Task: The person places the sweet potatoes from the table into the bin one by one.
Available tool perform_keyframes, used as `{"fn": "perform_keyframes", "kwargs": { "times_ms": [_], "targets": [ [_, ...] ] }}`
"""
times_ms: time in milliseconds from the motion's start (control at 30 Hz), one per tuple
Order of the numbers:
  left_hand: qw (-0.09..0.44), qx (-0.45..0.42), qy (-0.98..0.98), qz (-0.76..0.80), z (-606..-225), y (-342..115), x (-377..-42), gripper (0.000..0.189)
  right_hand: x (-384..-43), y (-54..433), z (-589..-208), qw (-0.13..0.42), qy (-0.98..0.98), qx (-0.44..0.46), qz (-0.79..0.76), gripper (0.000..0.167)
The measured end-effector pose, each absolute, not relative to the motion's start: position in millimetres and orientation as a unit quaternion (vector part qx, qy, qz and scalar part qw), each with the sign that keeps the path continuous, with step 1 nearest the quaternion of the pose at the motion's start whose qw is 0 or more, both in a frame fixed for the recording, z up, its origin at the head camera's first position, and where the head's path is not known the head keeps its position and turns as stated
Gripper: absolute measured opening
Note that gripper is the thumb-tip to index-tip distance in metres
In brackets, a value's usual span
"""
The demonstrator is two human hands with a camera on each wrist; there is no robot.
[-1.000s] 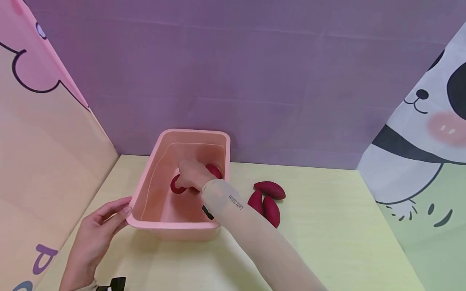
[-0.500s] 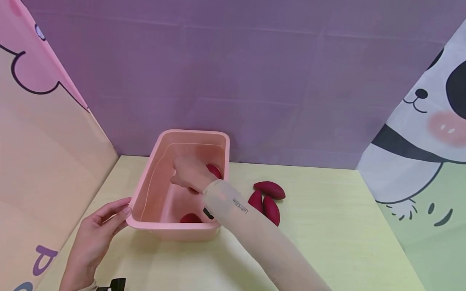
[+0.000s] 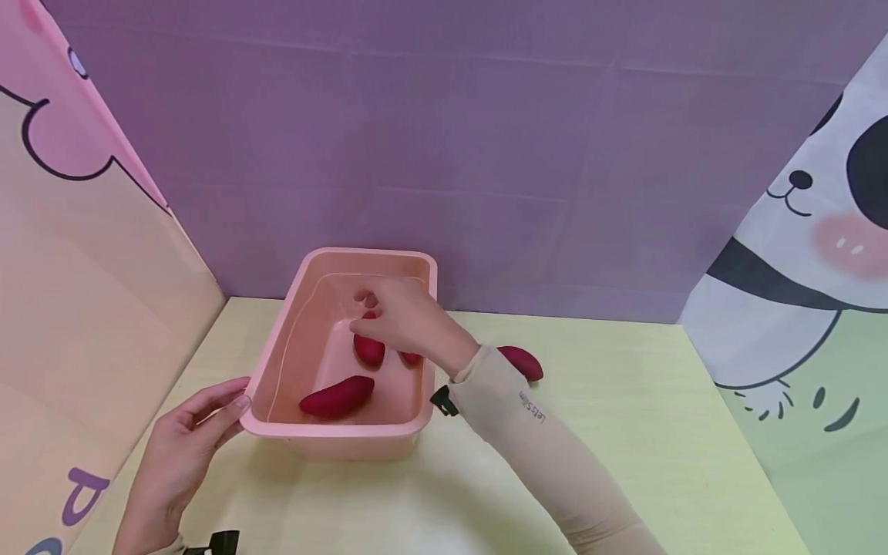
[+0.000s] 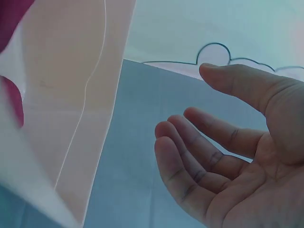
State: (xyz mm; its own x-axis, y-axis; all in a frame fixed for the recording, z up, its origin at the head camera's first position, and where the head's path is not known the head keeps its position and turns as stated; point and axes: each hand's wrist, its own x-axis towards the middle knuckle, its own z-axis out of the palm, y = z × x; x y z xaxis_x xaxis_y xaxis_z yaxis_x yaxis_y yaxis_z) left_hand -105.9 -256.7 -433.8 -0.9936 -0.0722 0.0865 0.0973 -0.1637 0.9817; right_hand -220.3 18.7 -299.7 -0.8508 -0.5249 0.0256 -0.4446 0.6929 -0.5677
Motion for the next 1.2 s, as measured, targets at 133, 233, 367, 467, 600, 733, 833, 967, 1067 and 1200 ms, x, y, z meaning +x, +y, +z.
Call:
{"fn": "perform_keyframes", "kwargs": {
  "times_ms": [133,233,367,467,600,733,833,967,1067,1200],
  "targets": [
    [0.056,-0.011,-0.647,-0.761,-434,-257,-107,0.028,-217,45,-304,0.056,0.902,-0.274,-0.330,0.027],
    [0.053,-0.008,-0.650,-0.758,-434,-257,-107,0.029,-214,65,-310,0.045,0.894,-0.273,-0.352,0.028],
    [0.047,-0.002,-0.652,-0.757,-434,-260,-106,0.031,-212,93,-319,0.022,0.889,-0.271,-0.367,0.030],
    [0.048,0.004,-0.649,-0.759,-433,-263,-104,0.031,-210,113,-329,0.015,0.885,-0.252,-0.390,0.031],
    [0.050,0.009,-0.647,-0.761,-434,-266,-103,0.031,-208,140,-341,0.016,0.880,-0.206,-0.428,0.032],
    [0.051,0.010,-0.649,-0.759,-435,-266,-103,0.031,-206,168,-355,0.006,0.880,-0.168,-0.443,0.035],
    [0.050,0.010,-0.649,-0.759,-435,-266,-103,0.031,-205,187,-370,0.004,0.878,-0.140,-0.458,0.038],
    [0.048,0.011,-0.645,-0.763,-435,-266,-102,0.031,-206,208,-387,-0.006,0.875,-0.115,-0.470,0.037],
    [0.049,0.011,-0.644,-0.763,-435,-266,-103,0.031,-206,219,-397,-0.016,0.874,-0.103,-0.475,0.035],
    [0.053,0.012,-0.645,-0.763,-436,-265,-103,0.030,-207,231,-410,-0.022,0.873,-0.086,-0.480,0.035]
  ]
}}
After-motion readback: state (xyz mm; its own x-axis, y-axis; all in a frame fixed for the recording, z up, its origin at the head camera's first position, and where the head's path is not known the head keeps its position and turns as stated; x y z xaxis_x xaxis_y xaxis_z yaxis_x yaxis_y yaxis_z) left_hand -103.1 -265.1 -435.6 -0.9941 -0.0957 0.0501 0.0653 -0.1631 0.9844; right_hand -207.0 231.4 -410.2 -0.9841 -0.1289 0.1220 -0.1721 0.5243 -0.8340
